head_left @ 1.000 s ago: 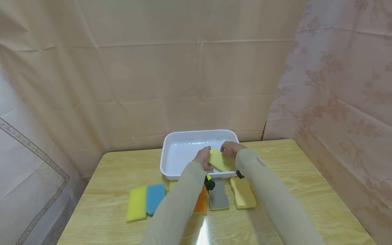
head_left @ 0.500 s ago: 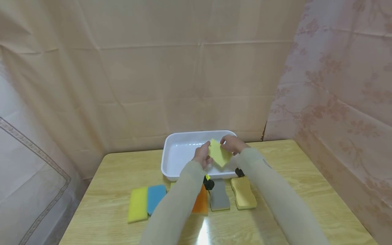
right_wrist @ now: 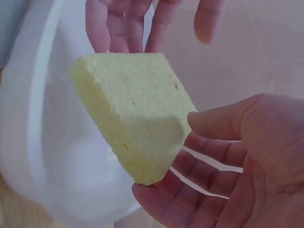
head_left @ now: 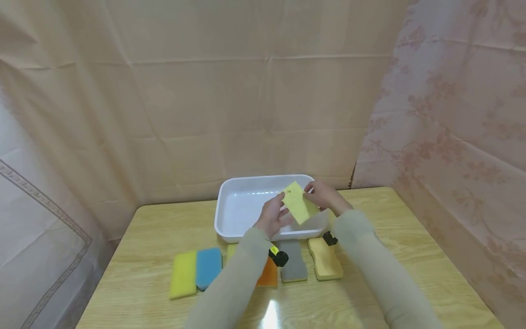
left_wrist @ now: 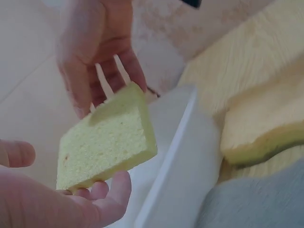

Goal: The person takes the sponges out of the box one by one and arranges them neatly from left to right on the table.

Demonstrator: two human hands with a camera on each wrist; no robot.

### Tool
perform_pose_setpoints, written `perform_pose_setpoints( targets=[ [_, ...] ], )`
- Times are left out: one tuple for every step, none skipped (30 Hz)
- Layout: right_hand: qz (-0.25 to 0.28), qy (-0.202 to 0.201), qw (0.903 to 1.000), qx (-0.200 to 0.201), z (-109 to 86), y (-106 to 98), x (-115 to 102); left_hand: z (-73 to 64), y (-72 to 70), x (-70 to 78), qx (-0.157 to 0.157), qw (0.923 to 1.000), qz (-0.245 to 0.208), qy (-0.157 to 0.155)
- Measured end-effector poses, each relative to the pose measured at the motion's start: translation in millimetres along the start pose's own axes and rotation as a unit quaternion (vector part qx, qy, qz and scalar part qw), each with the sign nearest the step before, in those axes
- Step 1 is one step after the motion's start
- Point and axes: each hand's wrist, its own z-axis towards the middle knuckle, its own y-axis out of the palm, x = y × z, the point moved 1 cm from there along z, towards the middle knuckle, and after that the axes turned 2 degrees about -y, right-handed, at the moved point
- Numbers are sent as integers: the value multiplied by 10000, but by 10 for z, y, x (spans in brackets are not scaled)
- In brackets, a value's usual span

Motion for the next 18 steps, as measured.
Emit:
perform_pose_setpoints(
  targets=[
    [-7, -56, 10000, 18, -21, 1, 20, -23, 4, -17, -43, 10000, -31, -5],
    [-7, -82, 10000, 44, -37, 5, 44, -46, 12, -32, -82, 10000, -46, 14],
    [-1, -102, 9999, 73, -54, 9, 67, -61, 19, -48, -117, 9999, -43, 57],
    [15, -125, 9999, 94, -72, 10, 81, -72, 29, -63, -156, 9998, -55, 118],
    [21, -139, 9998, 114, -86, 14, 99, -84, 39, -78, -181, 9997, -58, 173],
    [42, -140, 9998, 139, -106, 17, 111, -94, 49, -96, -197, 9995, -70, 237],
    [60, -126, 9998, 161, -129, 20, 120, -105, 59, -115, -205, 9993, -69, 299],
    [79, -99, 9998, 176, -150, 21, 131, -120, 70, -132, -221, 9991, -57, 358],
    [95, -103, 9997, 186, -177, 20, 139, -128, 78, -151, -228, 9988, -46, 420],
    [68, -116, 9997, 206, -201, 18, 146, -142, 89, -167, -240, 9985, -39, 481],
    [42, -133, 9996, 229, -225, 14, 155, -156, 100, -180, -238, 9983, -42, 529],
    [32, -151, 9995, 263, -253, 8, 161, -168, 114, -193, -246, 9979, -42, 595],
    [14, -158, 9994, 302, -274, -3, 168, -180, 129, -202, -261, 9976, -27, 647],
    [-20, -194, 9992, 359, -295, -15, 180, -190, 145, -211, -289, 9971, -21, 707],
    [-49, -231, 9988, 417, -321, -28, 185, -195, 160, -219, -307, 9967, -32, 750],
    [-50, -257, 9986, 465, -348, -41, 186, -203, 176, -230, -334, 9963, -34, 790],
    [-19, -268, 9983, 508, -375, -49, 191, -213, 188, -241, -353, 9960, -52, 823],
    [22, -272, 9982, 531, -406, -53, 196, -225, 197, -254, -385, 9955, -30, 865]
  ],
)
